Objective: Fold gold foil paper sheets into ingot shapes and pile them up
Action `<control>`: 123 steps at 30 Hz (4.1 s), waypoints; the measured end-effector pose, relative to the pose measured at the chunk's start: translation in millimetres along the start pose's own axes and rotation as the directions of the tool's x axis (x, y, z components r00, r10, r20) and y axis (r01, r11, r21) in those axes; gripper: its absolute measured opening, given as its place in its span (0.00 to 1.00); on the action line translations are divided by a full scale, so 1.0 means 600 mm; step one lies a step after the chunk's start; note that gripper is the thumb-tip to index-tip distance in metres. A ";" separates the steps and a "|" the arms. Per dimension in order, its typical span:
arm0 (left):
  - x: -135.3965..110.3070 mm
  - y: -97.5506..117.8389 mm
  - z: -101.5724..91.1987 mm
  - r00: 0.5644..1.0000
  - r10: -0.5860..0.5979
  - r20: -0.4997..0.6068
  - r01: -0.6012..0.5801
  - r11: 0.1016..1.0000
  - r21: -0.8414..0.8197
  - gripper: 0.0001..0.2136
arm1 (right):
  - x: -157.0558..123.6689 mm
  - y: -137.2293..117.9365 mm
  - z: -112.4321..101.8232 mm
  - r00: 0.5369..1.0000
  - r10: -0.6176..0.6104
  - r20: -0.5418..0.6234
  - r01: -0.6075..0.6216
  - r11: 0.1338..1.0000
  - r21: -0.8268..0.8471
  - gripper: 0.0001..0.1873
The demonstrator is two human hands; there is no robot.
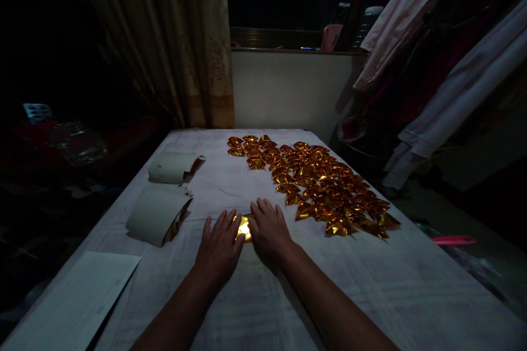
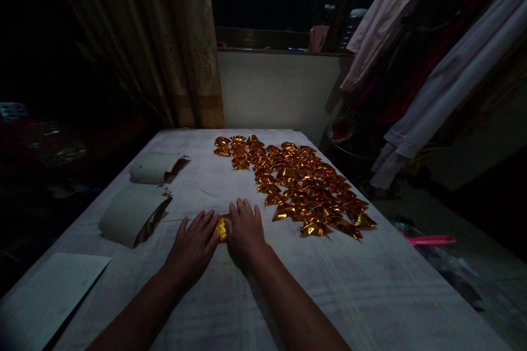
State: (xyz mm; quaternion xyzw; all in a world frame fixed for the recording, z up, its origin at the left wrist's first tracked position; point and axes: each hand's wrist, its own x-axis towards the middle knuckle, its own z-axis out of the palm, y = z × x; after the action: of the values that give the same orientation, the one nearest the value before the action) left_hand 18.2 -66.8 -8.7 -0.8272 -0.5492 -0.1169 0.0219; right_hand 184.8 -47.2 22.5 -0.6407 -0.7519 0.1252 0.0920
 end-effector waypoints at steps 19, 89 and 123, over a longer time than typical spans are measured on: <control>0.006 -0.012 0.016 0.986 -0.013 -0.166 -0.008 0.992 -0.127 0.18 | 0.222 0.025 -0.020 0.994 0.074 -0.082 -0.081 0.994 -0.079 0.27; -0.017 -0.017 -0.021 0.980 -0.116 0.162 0.100 0.990 0.102 0.25 | -0.047 -0.016 0.042 0.933 -0.338 -0.124 0.341 0.940 0.004 0.27; -0.025 -0.058 -0.032 0.980 -0.110 0.167 0.092 0.990 0.109 0.24 | -0.070 -0.005 0.017 0.997 -0.072 -0.006 0.072 0.997 -0.003 0.30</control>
State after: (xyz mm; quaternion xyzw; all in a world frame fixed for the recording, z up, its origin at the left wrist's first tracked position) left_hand -22.6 -69.9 3.3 -0.8031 -0.5955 -0.0179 0.0102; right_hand 185.9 -89.5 14.5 -0.6136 -0.7744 0.1189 0.0981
